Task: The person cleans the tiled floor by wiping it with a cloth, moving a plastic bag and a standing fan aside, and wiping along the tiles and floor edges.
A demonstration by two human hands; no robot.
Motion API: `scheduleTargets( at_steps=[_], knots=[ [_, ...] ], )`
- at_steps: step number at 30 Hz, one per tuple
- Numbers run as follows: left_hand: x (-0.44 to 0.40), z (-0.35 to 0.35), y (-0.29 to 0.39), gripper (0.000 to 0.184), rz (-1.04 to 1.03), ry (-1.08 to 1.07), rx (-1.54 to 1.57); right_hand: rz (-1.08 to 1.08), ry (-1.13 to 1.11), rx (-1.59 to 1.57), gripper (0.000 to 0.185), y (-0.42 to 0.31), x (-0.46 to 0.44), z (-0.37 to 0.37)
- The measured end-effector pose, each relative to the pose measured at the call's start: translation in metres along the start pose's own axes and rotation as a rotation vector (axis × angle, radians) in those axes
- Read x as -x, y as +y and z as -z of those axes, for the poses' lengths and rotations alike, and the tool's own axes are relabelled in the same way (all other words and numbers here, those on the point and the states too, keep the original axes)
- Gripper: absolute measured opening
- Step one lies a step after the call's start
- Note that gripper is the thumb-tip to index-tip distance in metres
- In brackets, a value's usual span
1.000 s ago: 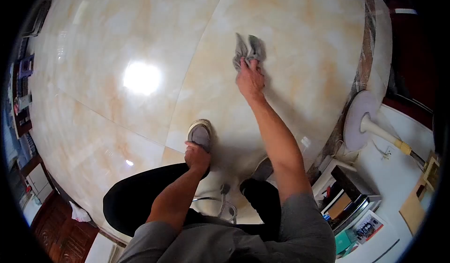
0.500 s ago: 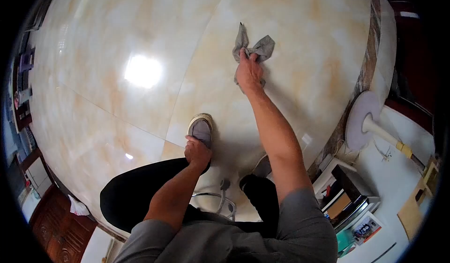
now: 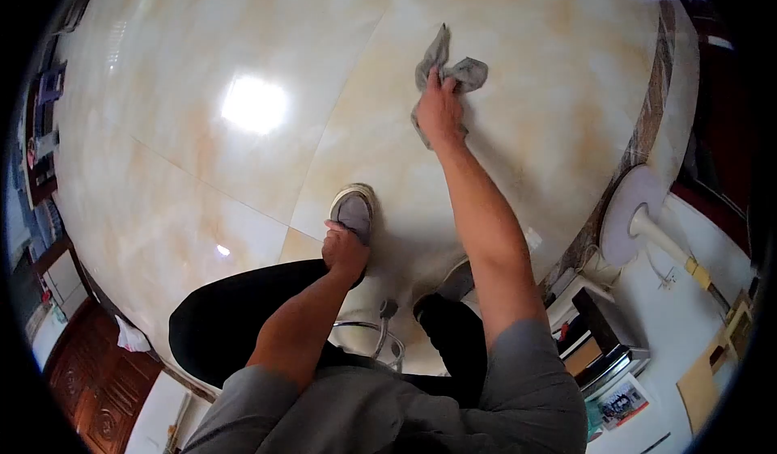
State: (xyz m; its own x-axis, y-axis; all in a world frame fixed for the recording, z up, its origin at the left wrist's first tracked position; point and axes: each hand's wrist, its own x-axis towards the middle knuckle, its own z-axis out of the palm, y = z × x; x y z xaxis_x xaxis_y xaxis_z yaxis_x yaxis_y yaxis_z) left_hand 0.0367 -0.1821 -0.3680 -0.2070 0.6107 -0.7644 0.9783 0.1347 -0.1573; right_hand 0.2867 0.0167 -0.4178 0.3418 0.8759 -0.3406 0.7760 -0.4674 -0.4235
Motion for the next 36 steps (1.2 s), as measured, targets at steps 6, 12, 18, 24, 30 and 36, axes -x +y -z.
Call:
scheduleTargets(
  at_steps=[6,12,18,24,30,36],
  knots=[
    [-0.014,-0.028,-0.009,0.099,0.013,0.051,-0.036,0.136,-0.252,0.000,0.068,0.081,0.123,0.001],
    [-0.007,-0.008,-0.002,0.105,0.035,0.002,0.007,-0.431,0.258,0.076,0.059,0.181,0.125,0.020],
    [-0.010,-0.020,-0.004,0.102,0.022,0.040,-0.032,-0.111,0.208,0.266,0.062,0.013,0.123,-0.081],
    [-0.008,-0.016,0.000,0.116,0.015,0.048,-0.018,0.232,-0.127,-0.736,0.065,-0.119,0.082,-0.118],
    [-0.004,-0.018,-0.002,0.092,-0.008,0.084,-0.037,-0.091,0.108,-1.369,0.063,0.048,0.087,0.031],
    [-0.013,-0.029,-0.006,0.089,0.018,0.083,-0.034,-0.390,0.291,-0.165,0.063,0.270,0.123,0.019]
  ],
)
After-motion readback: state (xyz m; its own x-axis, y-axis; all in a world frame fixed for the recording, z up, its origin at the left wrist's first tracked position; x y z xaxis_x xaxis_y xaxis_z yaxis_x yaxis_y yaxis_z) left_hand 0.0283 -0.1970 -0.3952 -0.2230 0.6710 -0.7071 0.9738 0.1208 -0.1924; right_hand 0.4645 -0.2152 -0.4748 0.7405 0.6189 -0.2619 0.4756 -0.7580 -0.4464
